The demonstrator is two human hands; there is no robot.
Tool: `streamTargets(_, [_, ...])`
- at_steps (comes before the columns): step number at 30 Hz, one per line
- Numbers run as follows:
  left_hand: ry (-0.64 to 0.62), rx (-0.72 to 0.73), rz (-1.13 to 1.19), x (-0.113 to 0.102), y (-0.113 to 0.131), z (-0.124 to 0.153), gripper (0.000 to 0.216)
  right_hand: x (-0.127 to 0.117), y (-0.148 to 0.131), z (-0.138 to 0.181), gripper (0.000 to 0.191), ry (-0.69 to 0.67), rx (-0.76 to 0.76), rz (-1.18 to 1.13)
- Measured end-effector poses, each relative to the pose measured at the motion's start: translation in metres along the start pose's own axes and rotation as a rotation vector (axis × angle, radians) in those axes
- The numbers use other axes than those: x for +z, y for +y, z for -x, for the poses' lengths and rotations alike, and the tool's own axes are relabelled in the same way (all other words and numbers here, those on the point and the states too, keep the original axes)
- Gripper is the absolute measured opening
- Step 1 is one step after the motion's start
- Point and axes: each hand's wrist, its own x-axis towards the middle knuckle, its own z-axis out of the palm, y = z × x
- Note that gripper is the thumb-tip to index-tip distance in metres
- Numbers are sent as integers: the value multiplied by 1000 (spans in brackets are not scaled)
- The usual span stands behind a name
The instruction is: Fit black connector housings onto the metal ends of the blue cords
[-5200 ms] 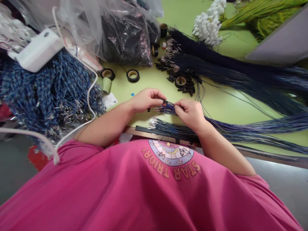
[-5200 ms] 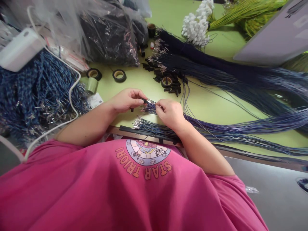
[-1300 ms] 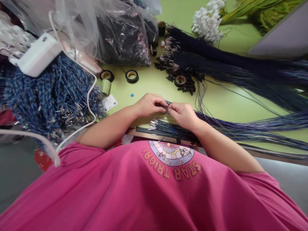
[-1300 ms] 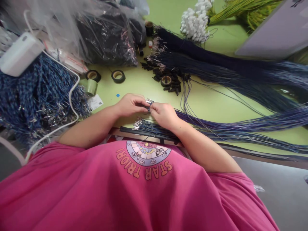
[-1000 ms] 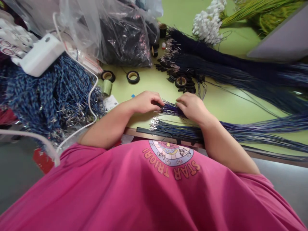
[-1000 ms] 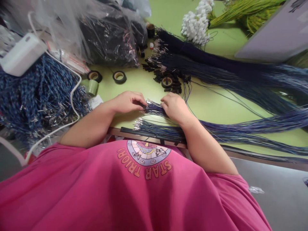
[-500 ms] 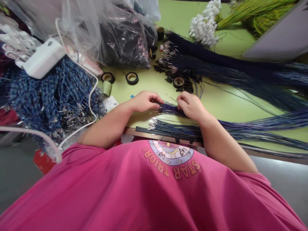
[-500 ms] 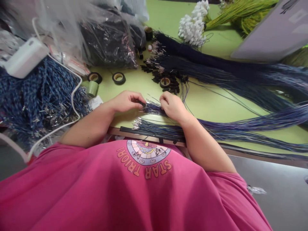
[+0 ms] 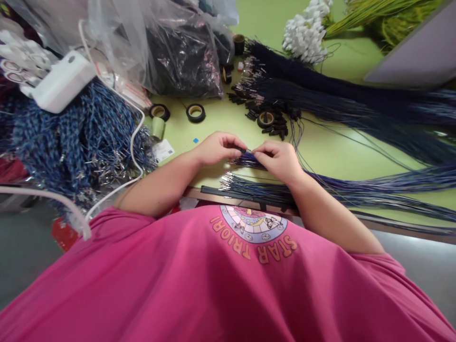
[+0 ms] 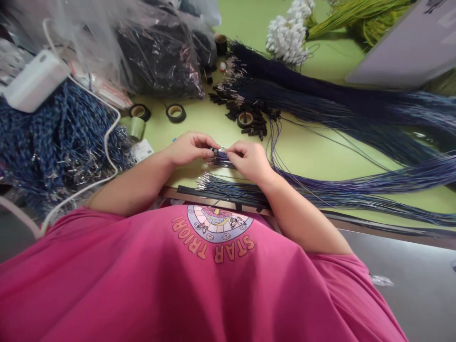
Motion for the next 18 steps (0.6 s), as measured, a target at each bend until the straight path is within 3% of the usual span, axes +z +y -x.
streamTargets(6, [-13,-10,2,-1,-1,0,28,9,2,6,27,65,-202,342])
streamTargets(13, [-43,-9,-9,0,0,-1,26,13,2,9,33,61,-211,482])
streamTargets(18, [-37,-13,-154,6,1,0,27,19,-1,8,36,-41,-192,497])
